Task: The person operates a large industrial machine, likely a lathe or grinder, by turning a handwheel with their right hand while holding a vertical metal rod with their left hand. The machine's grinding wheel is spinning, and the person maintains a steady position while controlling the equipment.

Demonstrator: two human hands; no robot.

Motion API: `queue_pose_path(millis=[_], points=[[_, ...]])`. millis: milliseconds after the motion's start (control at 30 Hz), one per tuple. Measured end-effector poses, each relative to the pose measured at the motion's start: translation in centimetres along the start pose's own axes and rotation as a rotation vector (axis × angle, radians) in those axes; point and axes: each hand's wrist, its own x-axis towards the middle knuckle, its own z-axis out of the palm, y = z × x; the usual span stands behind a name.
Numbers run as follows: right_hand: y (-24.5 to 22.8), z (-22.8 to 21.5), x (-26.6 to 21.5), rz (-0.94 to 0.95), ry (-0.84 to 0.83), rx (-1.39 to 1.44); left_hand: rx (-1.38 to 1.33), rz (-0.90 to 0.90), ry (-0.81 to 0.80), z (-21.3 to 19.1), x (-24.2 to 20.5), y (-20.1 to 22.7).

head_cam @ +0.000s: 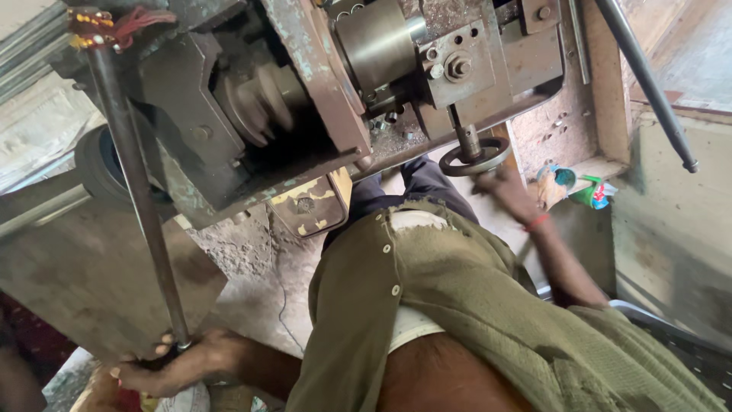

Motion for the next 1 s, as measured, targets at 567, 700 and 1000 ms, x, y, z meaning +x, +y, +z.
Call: queue_pose_path(millis=[567, 700, 1000], points=[[-3.8, -2.9, -2.7, 0.094, 0.131, -0.327, 0.026, 0.002, 0.036, 0.7, -0.4, 0.4], [-0.6, -3.9, 0.0, -0.113, 0.256, -0.387, 0.010, -0.016, 0.031, 0.7, -0.6, 0.4], [1.9, 4.8, 4.2, -0.134, -0.010, -0.349, 0.047, 0.019, 0.031, 1.0, -0.8, 0.5]])
